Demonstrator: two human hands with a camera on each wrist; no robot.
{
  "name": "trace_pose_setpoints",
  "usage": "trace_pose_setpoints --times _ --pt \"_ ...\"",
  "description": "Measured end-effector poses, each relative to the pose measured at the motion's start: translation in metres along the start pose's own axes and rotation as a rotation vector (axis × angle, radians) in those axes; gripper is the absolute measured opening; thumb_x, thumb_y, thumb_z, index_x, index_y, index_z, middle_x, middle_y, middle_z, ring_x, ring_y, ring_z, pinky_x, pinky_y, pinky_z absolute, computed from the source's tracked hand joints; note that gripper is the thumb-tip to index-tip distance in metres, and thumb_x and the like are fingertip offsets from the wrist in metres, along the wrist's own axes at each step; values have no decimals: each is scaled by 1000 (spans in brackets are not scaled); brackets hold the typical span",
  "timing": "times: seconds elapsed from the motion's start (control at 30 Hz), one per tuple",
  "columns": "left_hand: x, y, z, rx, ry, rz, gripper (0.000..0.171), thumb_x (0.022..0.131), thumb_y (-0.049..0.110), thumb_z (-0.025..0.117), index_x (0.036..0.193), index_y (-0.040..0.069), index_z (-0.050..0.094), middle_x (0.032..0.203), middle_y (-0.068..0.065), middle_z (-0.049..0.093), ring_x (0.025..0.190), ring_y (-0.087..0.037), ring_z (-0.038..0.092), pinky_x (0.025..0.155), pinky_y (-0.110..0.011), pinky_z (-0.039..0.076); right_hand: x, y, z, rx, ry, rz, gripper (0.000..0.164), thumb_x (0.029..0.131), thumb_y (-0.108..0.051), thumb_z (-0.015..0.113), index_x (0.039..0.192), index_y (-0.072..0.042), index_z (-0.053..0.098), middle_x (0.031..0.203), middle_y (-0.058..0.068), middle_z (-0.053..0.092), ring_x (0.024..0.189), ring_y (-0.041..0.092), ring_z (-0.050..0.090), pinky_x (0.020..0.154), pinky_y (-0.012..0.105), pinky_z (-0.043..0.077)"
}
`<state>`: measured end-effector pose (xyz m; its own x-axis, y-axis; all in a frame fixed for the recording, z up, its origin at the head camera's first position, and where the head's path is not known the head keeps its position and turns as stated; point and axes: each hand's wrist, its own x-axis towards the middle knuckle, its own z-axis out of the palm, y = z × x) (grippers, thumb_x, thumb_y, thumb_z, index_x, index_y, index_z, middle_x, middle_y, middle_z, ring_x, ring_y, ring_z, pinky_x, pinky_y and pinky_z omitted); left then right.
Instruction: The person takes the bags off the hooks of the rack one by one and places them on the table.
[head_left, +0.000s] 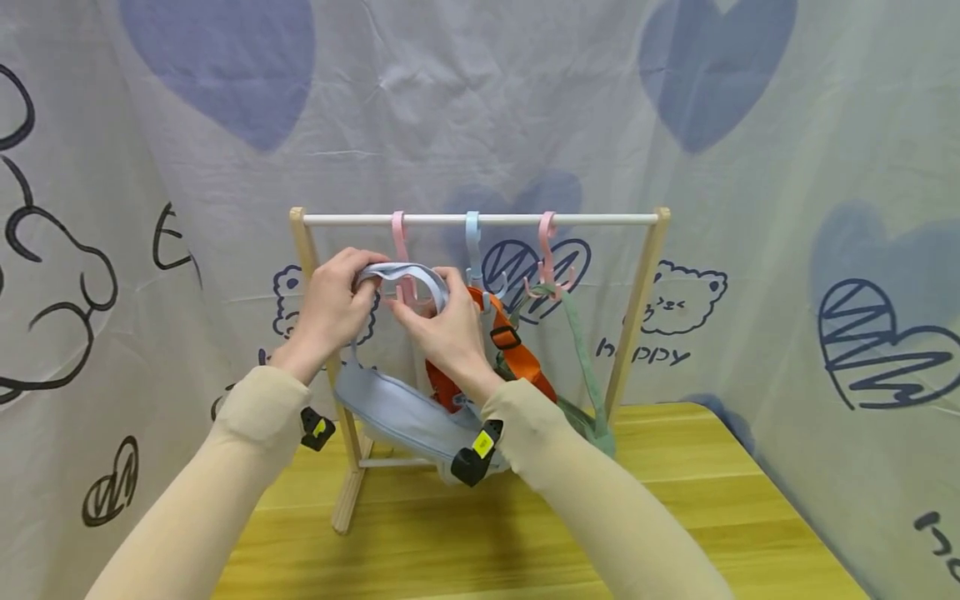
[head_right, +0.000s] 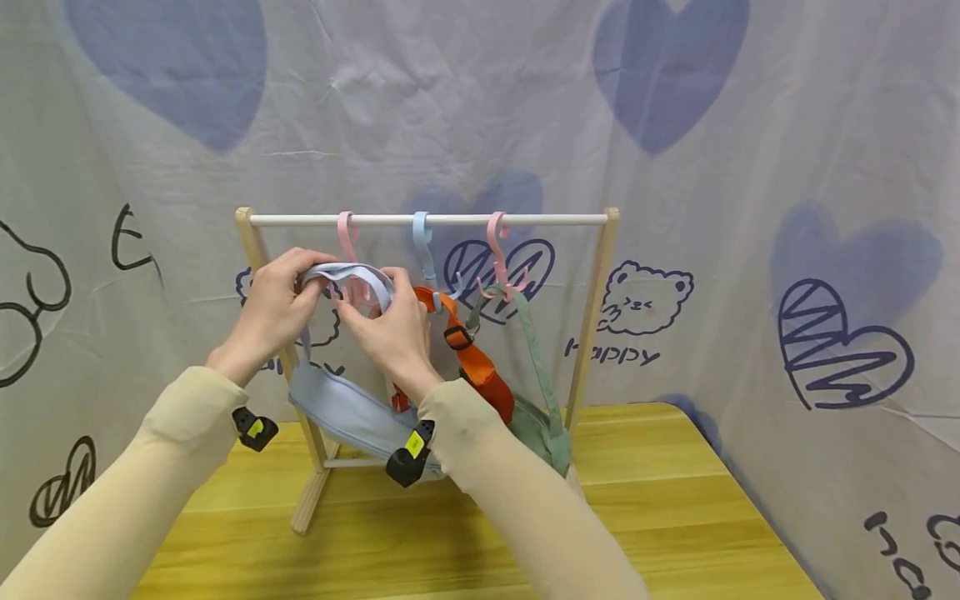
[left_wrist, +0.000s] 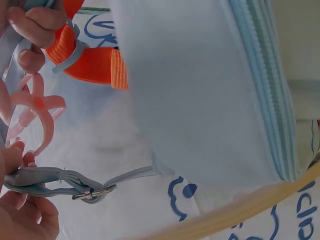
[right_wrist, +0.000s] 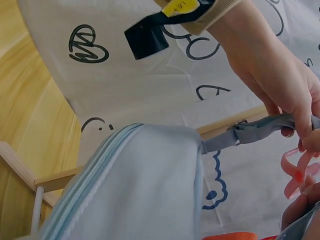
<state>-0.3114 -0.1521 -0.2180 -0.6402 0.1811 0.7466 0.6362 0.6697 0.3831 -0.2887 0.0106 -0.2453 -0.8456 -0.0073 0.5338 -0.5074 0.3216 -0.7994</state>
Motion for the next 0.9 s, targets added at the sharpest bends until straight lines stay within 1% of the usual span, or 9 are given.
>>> trace_pose_setpoints --times 0.1,0.17,0.3,0.37,0.5,0.63,0.7,0.83,0.9 --pt "-5 -1 0 -31 -36 -28 24 99 -2 51 116 -3 69 109 -21 70 85 -29 61 76 -37 48 1 2 -1 21 -9 11 42 90 -28 75 123 -10 56 92 10 63 73 13 54 60 20 45" --pt "-8 -3 0 -43 -58 -53 26 100 -1 50 118 -2 69 111 -21 71 82 -29 60 74 -35 48 1 4 -1 51 -23 20 37 91 -24 73 122 -9 59 89 8 63 71 12 53 59 20 44" --pt "-13 -8 0 -56 -106 -94 29 101 -1 50 123 0 69 116 -21 72 73 -25 54 67 -30 44 0 9 -2 131 -81 29 28 95 -16 68 120 -6 60 72 4 57 57 11 46 54 21 38" --pt "-15 -11 0 -62 -117 -105 30 100 0 51 124 1 69 117 -20 72 71 -23 52 66 -28 43 0 11 -3 161 -106 27 24 96 -12 66 119 -4 60 66 2 52 51 12 42 51 22 35" --pt "-20 -14 -1 -63 -118 -98 29 100 1 53 124 0 68 117 -21 73 72 -23 53 67 -28 44 -1 13 -4 170 -140 31 22 97 -11 63 118 -4 60 62 1 48 48 11 39 49 21 32" --pt "-27 -17 -1 -63 -93 -75 28 98 -1 55 124 -2 68 118 -23 72 74 -23 55 67 -25 44 -4 15 -4 151 -166 31 25 97 -11 63 122 -4 60 61 -1 46 48 11 36 49 21 29" --pt "-31 -19 -1 -66 -88 -70 28 98 -2 56 123 -3 68 117 -24 72 71 -22 55 64 -23 43 -6 16 -3 153 -178 35 28 97 -10 62 125 -4 59 60 -2 45 47 11 35 49 21 29" --pt "-39 -20 -2 -71 -109 -64 26 97 -1 59 120 -2 70 112 -23 73 66 -20 53 60 -23 43 -12 21 -3 159 -205 65 32 98 -10 62 129 -5 54 63 0 48 48 11 35 49 21 30" --pt "-43 -20 -4 -75 -133 -61 24 97 0 59 118 0 71 108 -21 75 65 -19 54 59 -23 43 -17 23 -5 158 -223 77 33 98 -10 62 129 -6 54 67 -1 53 48 11 35 50 22 31"
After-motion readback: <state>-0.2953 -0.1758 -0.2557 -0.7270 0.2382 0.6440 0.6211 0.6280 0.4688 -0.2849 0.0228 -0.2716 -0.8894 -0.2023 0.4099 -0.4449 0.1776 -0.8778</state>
